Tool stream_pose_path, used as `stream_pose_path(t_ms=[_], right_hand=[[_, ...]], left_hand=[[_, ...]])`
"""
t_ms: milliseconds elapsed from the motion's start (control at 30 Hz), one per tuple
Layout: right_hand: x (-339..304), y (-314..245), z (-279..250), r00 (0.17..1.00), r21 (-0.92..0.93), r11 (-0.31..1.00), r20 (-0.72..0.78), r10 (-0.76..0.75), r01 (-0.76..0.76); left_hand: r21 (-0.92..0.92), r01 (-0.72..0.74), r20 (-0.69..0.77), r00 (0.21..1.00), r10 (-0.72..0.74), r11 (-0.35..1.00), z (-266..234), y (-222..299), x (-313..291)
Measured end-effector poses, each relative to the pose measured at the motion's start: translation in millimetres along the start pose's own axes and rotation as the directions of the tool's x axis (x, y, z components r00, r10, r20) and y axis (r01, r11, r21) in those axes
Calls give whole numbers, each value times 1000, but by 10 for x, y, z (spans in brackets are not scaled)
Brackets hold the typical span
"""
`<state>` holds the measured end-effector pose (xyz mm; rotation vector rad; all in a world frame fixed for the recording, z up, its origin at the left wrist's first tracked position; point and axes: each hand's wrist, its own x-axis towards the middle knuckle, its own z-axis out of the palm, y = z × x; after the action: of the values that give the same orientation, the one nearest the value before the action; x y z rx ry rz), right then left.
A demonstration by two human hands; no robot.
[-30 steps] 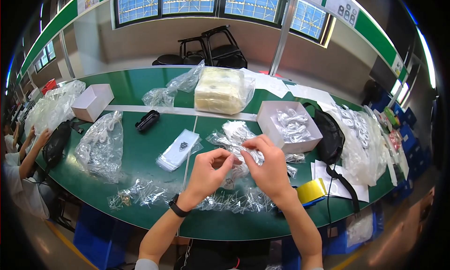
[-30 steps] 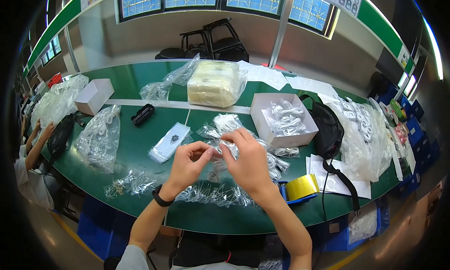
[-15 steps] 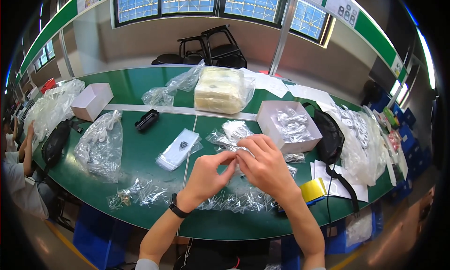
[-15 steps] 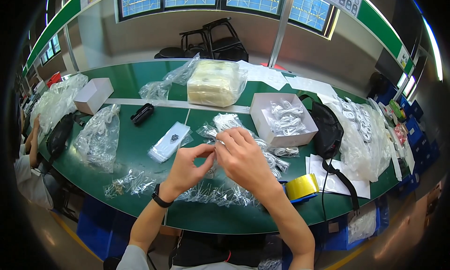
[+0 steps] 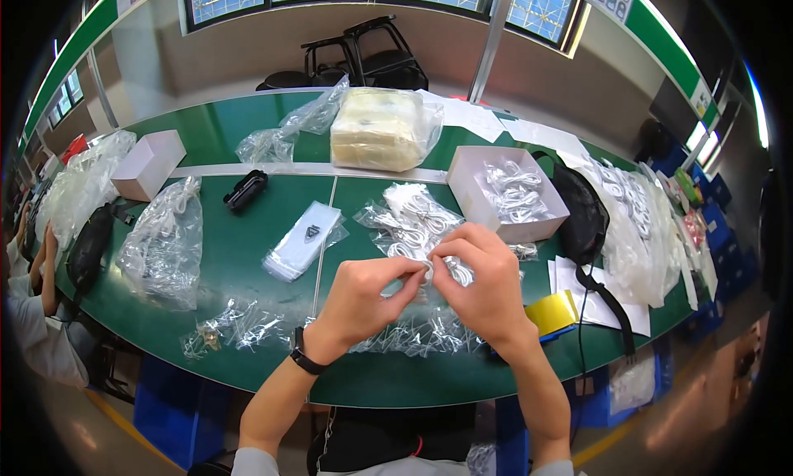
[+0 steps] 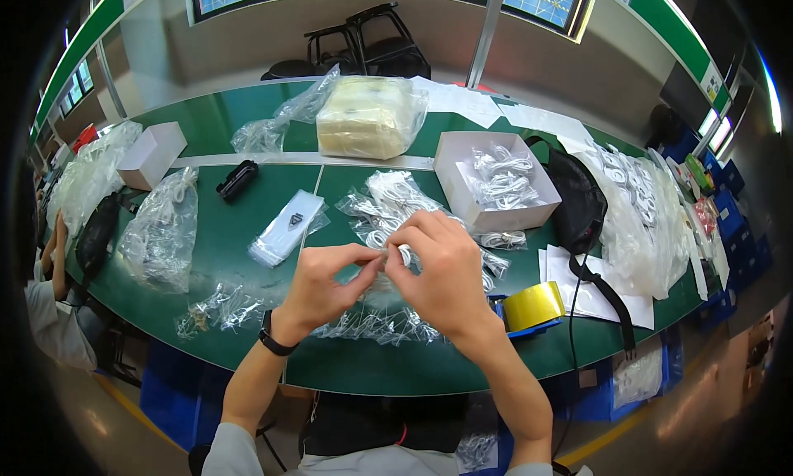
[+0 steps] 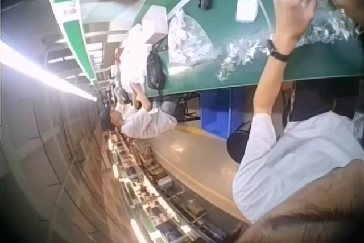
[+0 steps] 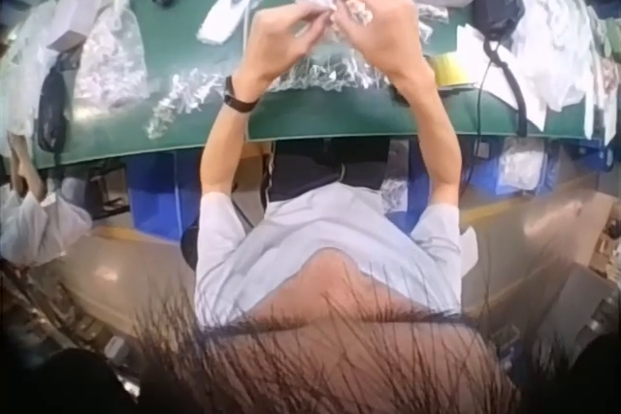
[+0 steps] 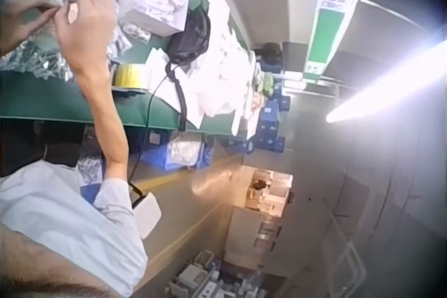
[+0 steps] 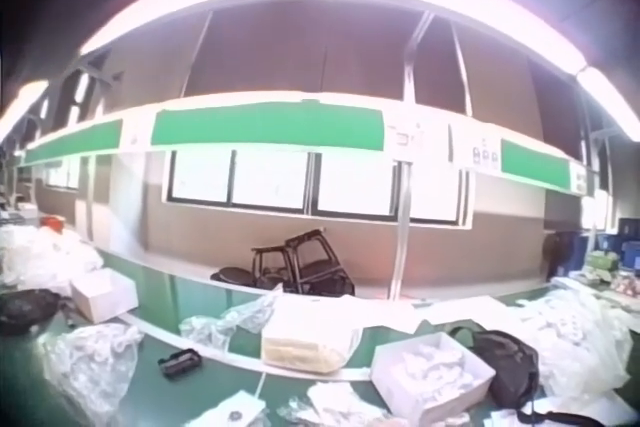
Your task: Sorting and packaging white cables into small plastic bags at a manufacturing workbench.
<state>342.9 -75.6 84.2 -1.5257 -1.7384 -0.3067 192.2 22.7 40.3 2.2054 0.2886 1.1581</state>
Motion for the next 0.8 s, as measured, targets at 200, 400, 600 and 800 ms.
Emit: stream_pose_path(t_ms=[200,400,600,800], right_hand=[[-61,106,38,956,326,908,-38,290,-262],[-183,361,-66,692,855,374,-25,722,-360],[-580,206,-187,743,642,614,-102,662,-459],[-915,-38,69,815,270,773,99,571,-574]], left_hand=[[8,-37,-20,999,37,999,31,42,-30],[-146,108,-149,980,-130,983,19,146,-14],[-340,180,-302,909,-288,923,-164,136,42],[-355,170,-353,886,-300,919,-285,125,41]])
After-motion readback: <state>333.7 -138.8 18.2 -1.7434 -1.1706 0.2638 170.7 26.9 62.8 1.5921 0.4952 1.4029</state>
